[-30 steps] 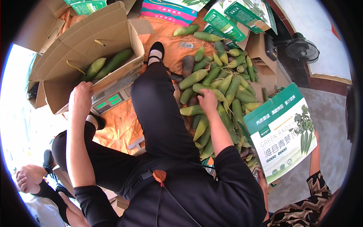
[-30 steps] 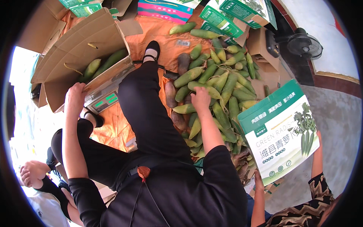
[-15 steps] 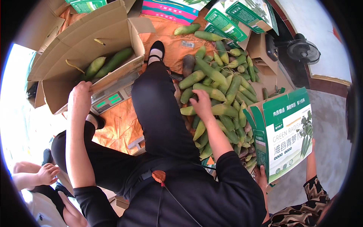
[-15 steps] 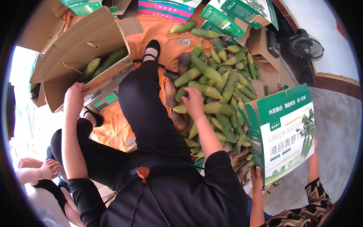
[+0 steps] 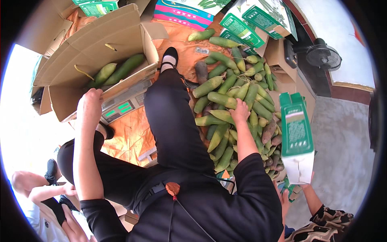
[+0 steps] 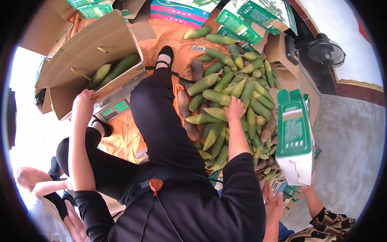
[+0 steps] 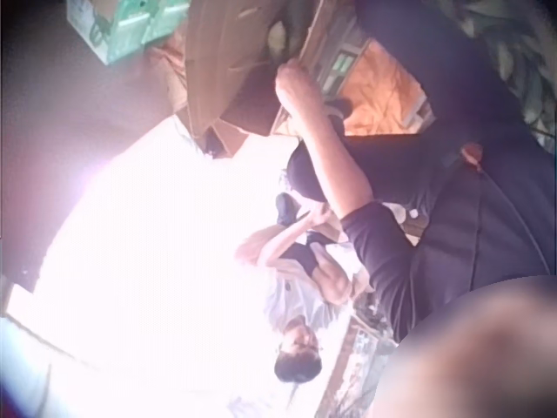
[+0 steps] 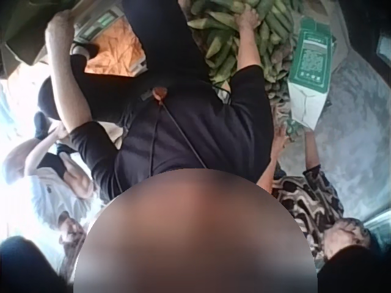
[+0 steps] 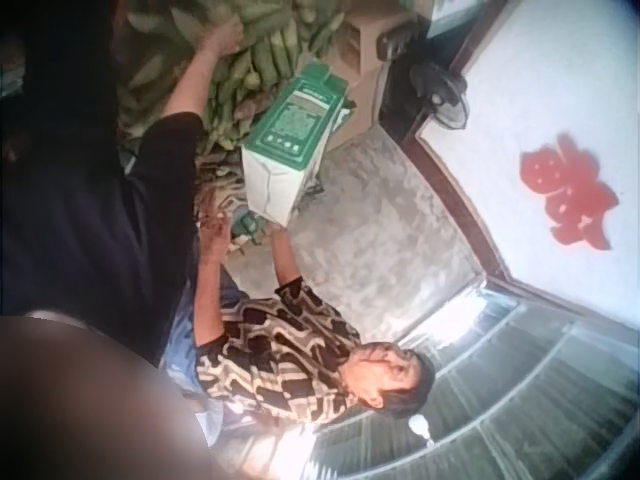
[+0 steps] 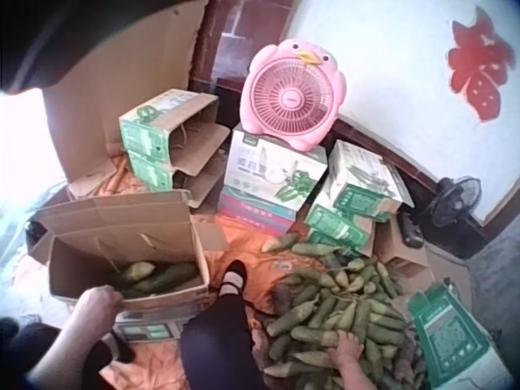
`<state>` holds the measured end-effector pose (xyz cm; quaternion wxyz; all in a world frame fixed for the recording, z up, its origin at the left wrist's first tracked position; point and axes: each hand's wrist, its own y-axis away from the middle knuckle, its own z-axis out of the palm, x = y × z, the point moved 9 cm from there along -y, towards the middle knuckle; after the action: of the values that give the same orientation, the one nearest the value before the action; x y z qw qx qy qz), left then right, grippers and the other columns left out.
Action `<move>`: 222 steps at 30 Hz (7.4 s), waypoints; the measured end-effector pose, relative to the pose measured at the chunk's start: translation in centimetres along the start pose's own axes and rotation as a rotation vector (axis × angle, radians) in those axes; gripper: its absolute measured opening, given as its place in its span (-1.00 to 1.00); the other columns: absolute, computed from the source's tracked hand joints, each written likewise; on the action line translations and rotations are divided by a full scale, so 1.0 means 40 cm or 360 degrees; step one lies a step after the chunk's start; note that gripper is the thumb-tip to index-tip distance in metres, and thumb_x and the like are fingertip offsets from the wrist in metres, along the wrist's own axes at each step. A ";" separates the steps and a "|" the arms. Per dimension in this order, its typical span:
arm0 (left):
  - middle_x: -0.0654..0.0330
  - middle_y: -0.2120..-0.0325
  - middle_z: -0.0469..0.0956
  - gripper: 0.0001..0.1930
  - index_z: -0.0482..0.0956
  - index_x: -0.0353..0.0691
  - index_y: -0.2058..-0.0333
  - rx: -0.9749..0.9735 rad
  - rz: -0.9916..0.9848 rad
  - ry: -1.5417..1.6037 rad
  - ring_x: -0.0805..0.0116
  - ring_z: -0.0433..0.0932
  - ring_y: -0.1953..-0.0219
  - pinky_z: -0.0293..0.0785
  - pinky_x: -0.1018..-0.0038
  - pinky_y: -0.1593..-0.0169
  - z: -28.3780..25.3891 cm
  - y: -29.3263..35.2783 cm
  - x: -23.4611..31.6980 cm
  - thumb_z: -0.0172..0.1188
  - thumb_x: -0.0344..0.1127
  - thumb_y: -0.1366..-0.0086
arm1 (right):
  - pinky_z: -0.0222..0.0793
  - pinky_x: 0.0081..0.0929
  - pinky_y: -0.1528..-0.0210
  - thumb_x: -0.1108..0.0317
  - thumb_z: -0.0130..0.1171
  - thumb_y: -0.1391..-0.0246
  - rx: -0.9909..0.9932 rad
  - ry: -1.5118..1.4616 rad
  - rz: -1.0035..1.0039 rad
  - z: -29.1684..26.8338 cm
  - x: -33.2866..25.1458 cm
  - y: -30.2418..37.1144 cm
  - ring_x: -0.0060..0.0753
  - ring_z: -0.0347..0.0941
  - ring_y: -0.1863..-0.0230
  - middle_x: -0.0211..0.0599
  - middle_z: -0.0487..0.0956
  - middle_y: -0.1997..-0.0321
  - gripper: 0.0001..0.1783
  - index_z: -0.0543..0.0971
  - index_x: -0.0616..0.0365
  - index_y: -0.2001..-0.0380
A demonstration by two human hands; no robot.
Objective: Packaging produce into cardboard boxes for shipping.
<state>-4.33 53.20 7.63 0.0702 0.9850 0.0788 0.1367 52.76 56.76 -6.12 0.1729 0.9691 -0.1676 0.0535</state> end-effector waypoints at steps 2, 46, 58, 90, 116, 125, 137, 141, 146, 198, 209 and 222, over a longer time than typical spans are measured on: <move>-0.05 0.40 0.48 -0.88 0.53 -0.33 0.39 -0.0004 -0.0014 0.0010 -0.09 0.49 0.24 0.41 0.16 0.15 -0.005 0.006 -0.003 0.14 -0.52 -0.02 | 0.21 0.02 -0.11 0.17 0.40 0.19 -0.0025 0.0028 -0.0015 0.020 0.002 -0.010 -0.20 0.28 -0.17 -0.31 0.38 -0.08 -0.26 0.34 -0.19 -0.13; 0.08 0.42 0.52 -0.91 0.54 -0.19 0.41 0.0028 -0.0008 -0.0297 0.02 0.56 0.29 0.47 0.19 0.23 -0.008 0.016 -0.001 0.20 -0.34 -0.11 | 0.34 -0.52 -0.05 0.10 0.33 0.00 -0.0595 -0.1425 -0.1729 -0.574 -1.040 0.292 -0.48 0.46 0.05 -0.23 0.58 0.10 -0.42 0.51 0.30 0.01; 0.11 0.35 0.52 -0.88 0.55 -0.17 0.33 -0.0060 -0.0062 -0.0298 0.04 0.55 0.25 0.48 0.20 0.18 -0.002 0.022 -0.011 0.19 -0.35 -0.13 | 0.36 -0.08 -0.02 0.12 0.32 0.19 -0.0223 0.0093 -0.0878 -0.084 -0.326 -0.025 -0.04 0.46 -0.01 -0.21 0.57 0.05 -0.47 0.54 -0.03 0.06; 0.09 0.35 0.54 -0.84 0.60 -0.22 0.32 -0.0060 -0.0081 -0.0175 0.07 0.55 0.22 0.45 0.20 0.14 -0.032 0.035 -0.035 0.19 -0.34 -0.10 | 0.31 -0.40 -0.10 0.58 0.31 0.12 0.0161 -0.1905 -0.1252 -0.466 -0.420 0.041 -0.40 0.40 -0.01 -0.22 0.44 0.01 -0.35 0.27 0.25 -0.06; 0.09 0.42 0.52 -0.87 0.59 -0.17 0.38 -0.0092 -0.0112 -0.0272 0.05 0.55 0.25 0.48 0.21 0.19 -0.027 0.035 -0.045 0.21 -0.28 -0.11 | 0.39 -0.37 0.02 0.29 0.31 0.01 0.0335 -0.1288 -0.1783 -0.656 -0.835 0.182 -0.30 0.51 0.12 -0.18 0.58 0.15 -0.57 0.50 0.18 0.07; 0.11 0.41 0.51 -0.87 0.57 -0.17 0.41 -0.0004 -0.0083 -0.0257 0.06 0.53 0.26 0.47 0.22 0.19 -0.030 0.028 -0.041 0.20 -0.27 -0.10 | 0.40 -0.25 0.06 0.16 0.37 0.16 -0.0068 -0.0683 -0.0874 -0.016 -0.256 -0.076 -0.09 0.52 0.13 -0.16 0.60 0.21 -0.51 0.53 0.12 0.14; 0.12 0.39 0.50 -0.87 0.60 -0.16 0.38 -0.0063 -0.0136 -0.0220 0.08 0.53 0.24 0.46 0.23 0.16 -0.032 0.025 -0.041 0.17 -0.29 -0.09 | 0.19 0.12 -0.12 0.07 0.42 0.23 -0.0552 0.0742 -0.0913 0.239 -0.250 0.178 -0.30 0.20 -0.23 -0.48 0.34 -0.12 -0.24 0.32 -0.19 -0.09; 0.12 0.39 0.50 -0.87 0.59 -0.17 0.38 -0.0038 -0.0116 -0.0194 0.08 0.53 0.24 0.46 0.23 0.16 -0.033 0.031 -0.048 0.18 -0.30 -0.09 | 0.15 0.16 -0.14 0.16 0.32 0.10 -0.0479 0.0933 -0.0990 0.247 -0.271 0.202 -0.32 0.23 -0.19 -0.45 0.36 -0.03 -0.43 0.36 -0.17 -0.02; 0.11 0.39 0.50 -0.86 0.60 -0.17 0.37 0.0017 -0.0101 -0.0178 0.07 0.54 0.25 0.46 0.22 0.16 -0.042 0.035 -0.045 0.19 -0.31 -0.08 | 0.09 0.22 -0.16 0.36 -0.02 -0.13 -0.0202 0.1041 -0.1062 0.275 -0.279 0.177 -0.32 0.28 -0.12 -0.41 0.38 0.05 -0.71 0.41 -0.14 0.06; 0.08 0.41 0.49 -0.90 0.53 -0.23 0.45 0.0028 -0.0138 -0.0192 0.01 0.51 0.27 0.43 0.20 0.20 -0.052 0.036 -0.025 0.17 -0.33 -0.09 | 0.43 -0.24 0.11 0.20 0.27 0.13 -0.0196 -0.0772 -0.0539 0.076 -0.158 0.084 -0.09 0.54 0.18 -0.18 0.62 0.27 -0.59 0.57 0.07 0.15; 0.07 0.39 0.50 -0.89 0.53 -0.22 0.43 0.0021 -0.0182 -0.0162 0.00 0.51 0.26 0.42 0.20 0.19 -0.053 0.031 -0.035 0.14 -0.32 -0.10 | 0.40 -0.40 0.04 0.28 0.38 0.16 0.0152 -0.1447 0.0451 0.241 0.225 -0.096 -0.24 0.54 0.12 -0.06 0.61 0.15 -0.39 0.49 0.41 0.04; 0.13 0.41 0.50 -0.86 0.62 -0.13 0.35 0.0004 -0.0178 -0.0219 0.09 0.53 0.25 0.46 0.24 0.15 -0.038 0.046 -0.055 0.16 -0.35 -0.10 | 0.42 -0.27 0.01 0.49 0.42 0.21 0.0145 -0.1457 0.0774 0.292 0.133 -0.114 -0.08 0.46 0.03 0.04 0.46 -0.05 -0.28 0.34 0.43 -0.06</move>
<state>-6.58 51.18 8.82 0.0816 0.9862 0.1289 0.0644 59.84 55.03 -17.62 0.0220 0.8328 -0.4439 -0.3301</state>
